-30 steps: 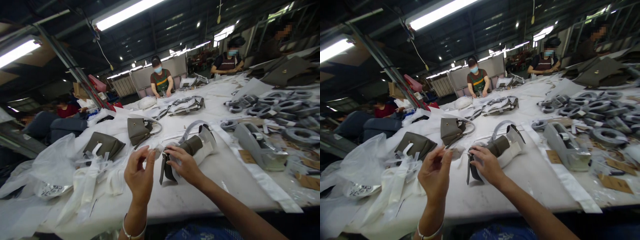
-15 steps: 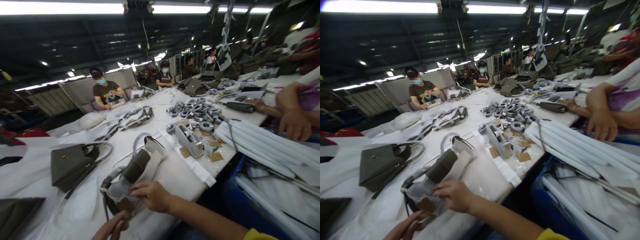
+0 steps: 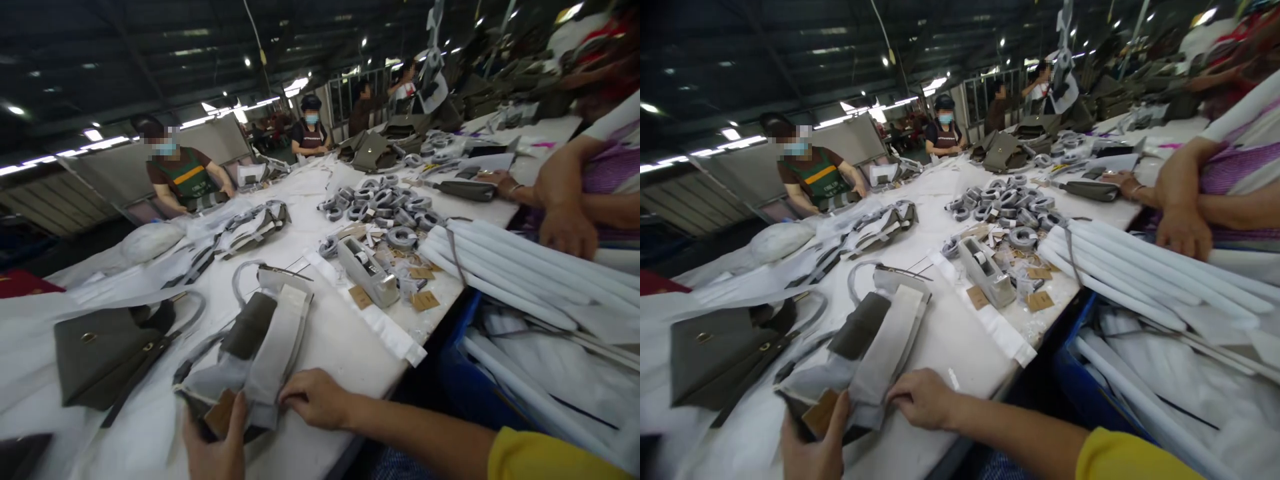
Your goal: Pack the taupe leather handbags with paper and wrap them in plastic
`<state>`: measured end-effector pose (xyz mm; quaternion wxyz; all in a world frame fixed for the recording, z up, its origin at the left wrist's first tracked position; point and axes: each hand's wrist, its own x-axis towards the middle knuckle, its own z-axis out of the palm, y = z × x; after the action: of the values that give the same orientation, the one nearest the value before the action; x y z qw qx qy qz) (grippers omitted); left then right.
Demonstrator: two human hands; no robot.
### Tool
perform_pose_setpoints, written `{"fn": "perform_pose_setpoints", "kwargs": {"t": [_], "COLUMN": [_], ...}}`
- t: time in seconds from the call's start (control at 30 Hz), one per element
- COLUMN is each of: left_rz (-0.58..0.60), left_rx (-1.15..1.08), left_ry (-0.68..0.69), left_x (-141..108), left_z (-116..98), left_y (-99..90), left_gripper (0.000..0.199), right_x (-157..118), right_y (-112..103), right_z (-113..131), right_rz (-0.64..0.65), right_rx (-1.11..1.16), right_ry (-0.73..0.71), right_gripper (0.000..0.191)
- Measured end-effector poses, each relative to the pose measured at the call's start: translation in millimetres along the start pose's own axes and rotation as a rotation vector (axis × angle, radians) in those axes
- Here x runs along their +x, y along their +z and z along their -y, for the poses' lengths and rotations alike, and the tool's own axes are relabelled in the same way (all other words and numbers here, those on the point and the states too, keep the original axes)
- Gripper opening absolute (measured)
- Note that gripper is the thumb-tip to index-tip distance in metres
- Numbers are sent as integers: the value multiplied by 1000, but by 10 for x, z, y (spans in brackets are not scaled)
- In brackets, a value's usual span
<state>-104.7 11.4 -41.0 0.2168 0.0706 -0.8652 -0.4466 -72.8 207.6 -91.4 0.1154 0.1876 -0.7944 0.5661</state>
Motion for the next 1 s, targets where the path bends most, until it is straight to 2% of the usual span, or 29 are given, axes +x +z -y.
{"fn": "perform_pose_setpoints", "kwargs": {"t": [0.1,0.23,0.33,0.43,0.53,0.67,0.8,0.9,1.0], "left_rz": [-8,38,101,174,196,235,345,416,422], "left_rx": [-110,-240,-319,-387,-401,-352,-349,-337,-366], "left_ry": [-43,-26,-30,-21,-24,33,133,62,3], "left_x": [-133,-150,-139,-165,-265,-507,-642,-599,-554], "left_z": [-173,-155,-114,-111,-91,4,98,101,36], "left_y": [42,67,42,-17,-105,-233,-342,-392,-443], "left_gripper": [87,81,78,75,76,73,70,74,77], "right_x": [-9,10,13,16,38,74,82,52,-12], "right_y": [-43,-87,-123,-179,-221,-219,-188,-177,-192], "right_z": [76,114,90,36,-3,14,31,6,-26], "right_rz": [-44,-154,-366,-608,-750,-750,-723,-701,-668], "right_rx": [38,126,158,143,143,157,152,155,191], "right_ry": [87,173,250,308,345,331,269,258,269], "right_gripper": [23,18,17,32,50,64,63,56,50]}}
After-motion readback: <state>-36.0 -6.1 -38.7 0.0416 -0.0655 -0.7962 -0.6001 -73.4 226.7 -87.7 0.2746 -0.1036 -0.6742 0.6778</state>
